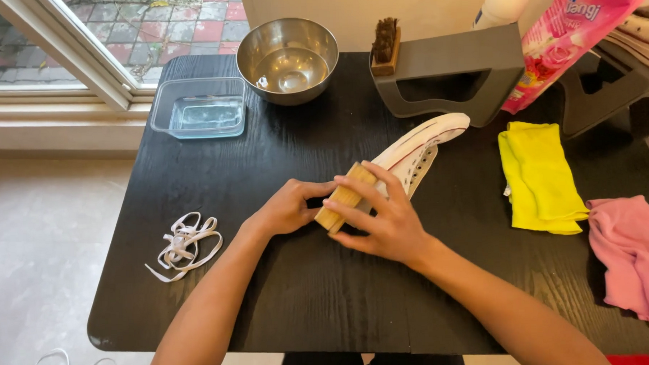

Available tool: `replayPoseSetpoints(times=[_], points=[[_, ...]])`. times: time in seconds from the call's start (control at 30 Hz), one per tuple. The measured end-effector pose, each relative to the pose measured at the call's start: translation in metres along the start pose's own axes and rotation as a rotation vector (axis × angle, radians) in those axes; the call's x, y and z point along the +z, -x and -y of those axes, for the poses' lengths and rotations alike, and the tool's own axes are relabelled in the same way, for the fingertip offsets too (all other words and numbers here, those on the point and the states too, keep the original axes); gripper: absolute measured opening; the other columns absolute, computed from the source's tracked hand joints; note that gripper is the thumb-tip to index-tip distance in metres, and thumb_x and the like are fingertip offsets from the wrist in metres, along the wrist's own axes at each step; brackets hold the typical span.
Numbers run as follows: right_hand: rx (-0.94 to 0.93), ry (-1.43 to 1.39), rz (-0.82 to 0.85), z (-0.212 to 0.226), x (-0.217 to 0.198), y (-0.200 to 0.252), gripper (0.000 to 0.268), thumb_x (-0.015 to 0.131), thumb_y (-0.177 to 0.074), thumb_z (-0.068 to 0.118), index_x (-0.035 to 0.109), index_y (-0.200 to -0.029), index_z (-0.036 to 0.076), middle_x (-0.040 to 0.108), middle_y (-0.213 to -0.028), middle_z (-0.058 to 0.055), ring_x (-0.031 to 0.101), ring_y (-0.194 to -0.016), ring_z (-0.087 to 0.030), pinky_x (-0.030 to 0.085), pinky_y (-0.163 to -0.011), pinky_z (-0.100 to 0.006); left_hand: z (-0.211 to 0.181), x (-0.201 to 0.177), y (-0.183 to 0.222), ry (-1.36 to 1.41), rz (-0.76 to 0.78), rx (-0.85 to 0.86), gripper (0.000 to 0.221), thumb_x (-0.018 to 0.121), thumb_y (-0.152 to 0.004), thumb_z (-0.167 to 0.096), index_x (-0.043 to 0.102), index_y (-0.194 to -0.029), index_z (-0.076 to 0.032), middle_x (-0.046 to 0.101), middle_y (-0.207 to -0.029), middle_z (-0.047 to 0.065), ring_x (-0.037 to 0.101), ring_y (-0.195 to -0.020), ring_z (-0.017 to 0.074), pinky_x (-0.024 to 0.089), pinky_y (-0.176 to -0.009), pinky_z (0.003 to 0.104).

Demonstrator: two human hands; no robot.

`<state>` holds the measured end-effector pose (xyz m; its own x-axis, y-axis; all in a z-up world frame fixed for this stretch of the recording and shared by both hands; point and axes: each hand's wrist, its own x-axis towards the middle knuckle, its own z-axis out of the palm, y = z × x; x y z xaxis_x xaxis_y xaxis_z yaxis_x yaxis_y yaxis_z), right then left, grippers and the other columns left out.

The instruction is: Brushing the rubber side of a white sneaker with a cleaning brush and solution

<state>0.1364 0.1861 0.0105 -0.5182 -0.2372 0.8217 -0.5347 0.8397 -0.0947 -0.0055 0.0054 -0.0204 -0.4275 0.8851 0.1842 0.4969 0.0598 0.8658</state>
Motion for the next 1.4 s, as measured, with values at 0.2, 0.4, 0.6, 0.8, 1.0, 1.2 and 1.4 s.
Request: replayPoseSetpoints(times=[0.2, 0.4, 0.6, 0.8, 1.0, 1.2, 1.4], points=[[0.174, 0.168, -0.053, -0.084, -0.037, 0.005, 0.047, 0.082, -0.088, 0.035, 0.071, -0.129, 0.016, 0.06, -0.143, -0.017, 0.053, -0.13, -0.043, 0.036, -0.107, -0.055, -0.027, -0.008, 0.001, 0.057, 0.009, -0.025, 0.065, 0.087, -0.079, -0.017, 0.061, -0.139, -0.013, 0.067, -0.134, 0.013, 0.059, -0.127, 0.0307, 0.051, -0.106, 0.042], [0.486, 0.167, -0.216, -0.13, -0.063, 0.024, 0.042, 0.078, -0.099, 0.026, 0.067, -0.137, 0.01, 0.058, -0.138, -0.015, 0.055, -0.124, -0.038, 0.041, -0.108, -0.049, -0.026, -0.007, 0.001, 0.082, 0.006, -0.052, 0.067, 0.086, -0.078, -0.015, 0.06, -0.14, -0.013, 0.066, -0.135, 0.012, 0.058, -0.128, 0.0305, 0.05, -0.108, 0.043], [0.177, 0.175, -0.143, -0.06, -0.028, -0.005, 0.042, 0.076, -0.092, 0.042, 0.072, -0.122, 0.014, 0.064, -0.135, -0.019, 0.057, -0.123, -0.044, 0.038, -0.107, -0.056, -0.02, -0.007, -0.002, 0.039, -0.019, -0.003, 0.062, 0.088, -0.076, -0.018, 0.066, -0.134, -0.015, 0.071, -0.128, 0.01, 0.06, -0.124, 0.0271, 0.052, -0.103, 0.042], [0.004, 0.0, 0.011, 0.001, 0.004, -0.009, 0.041, 0.081, -0.082, 0.04, 0.076, -0.118, 0.02, 0.065, -0.138, -0.011, 0.061, -0.126, -0.036, 0.04, -0.117, -0.055, 0.049, 0.007, 0.004, -0.027, -0.003, -0.044, 0.046, 0.088, -0.078, -0.019, 0.075, -0.122, -0.025, 0.076, -0.119, -0.005, 0.068, -0.117, 0.0179, 0.056, -0.098, 0.035], [0.174, 0.145, -0.062, -0.089, -0.036, 0.001, 0.05, 0.086, -0.082, 0.039, 0.075, -0.126, 0.018, 0.064, -0.134, -0.014, 0.057, -0.126, -0.039, 0.038, -0.11, -0.054, -0.02, -0.006, -0.002, 0.057, 0.002, -0.028, 0.063, 0.087, -0.078, -0.015, 0.064, -0.136, -0.011, 0.069, -0.13, 0.014, 0.061, -0.124, 0.0316, 0.052, -0.102, 0.044], [0.499, 0.158, -0.226, -0.143, -0.063, 0.02, 0.036, 0.076, -0.098, 0.028, 0.068, -0.128, 0.011, 0.06, -0.129, -0.009, 0.055, -0.118, -0.033, 0.036, -0.104, -0.043, -0.024, -0.011, -0.004, 0.043, 0.03, -0.06, 0.066, 0.087, -0.078, -0.015, 0.062, -0.139, -0.011, 0.067, -0.133, 0.014, 0.06, -0.126, 0.0318, 0.051, -0.104, 0.045], [0.397, 0.207, -0.164, -0.13, -0.06, 0.011, 0.042, 0.077, -0.096, 0.039, 0.067, -0.126, 0.011, 0.059, -0.126, -0.012, 0.052, -0.122, -0.036, 0.032, -0.108, -0.048, -0.025, -0.01, -0.005, 0.042, 0.003, -0.042, 0.066, 0.088, -0.076, -0.015, 0.063, -0.137, -0.012, 0.068, -0.132, 0.012, 0.061, -0.125, 0.0308, 0.053, -0.103, 0.043]])
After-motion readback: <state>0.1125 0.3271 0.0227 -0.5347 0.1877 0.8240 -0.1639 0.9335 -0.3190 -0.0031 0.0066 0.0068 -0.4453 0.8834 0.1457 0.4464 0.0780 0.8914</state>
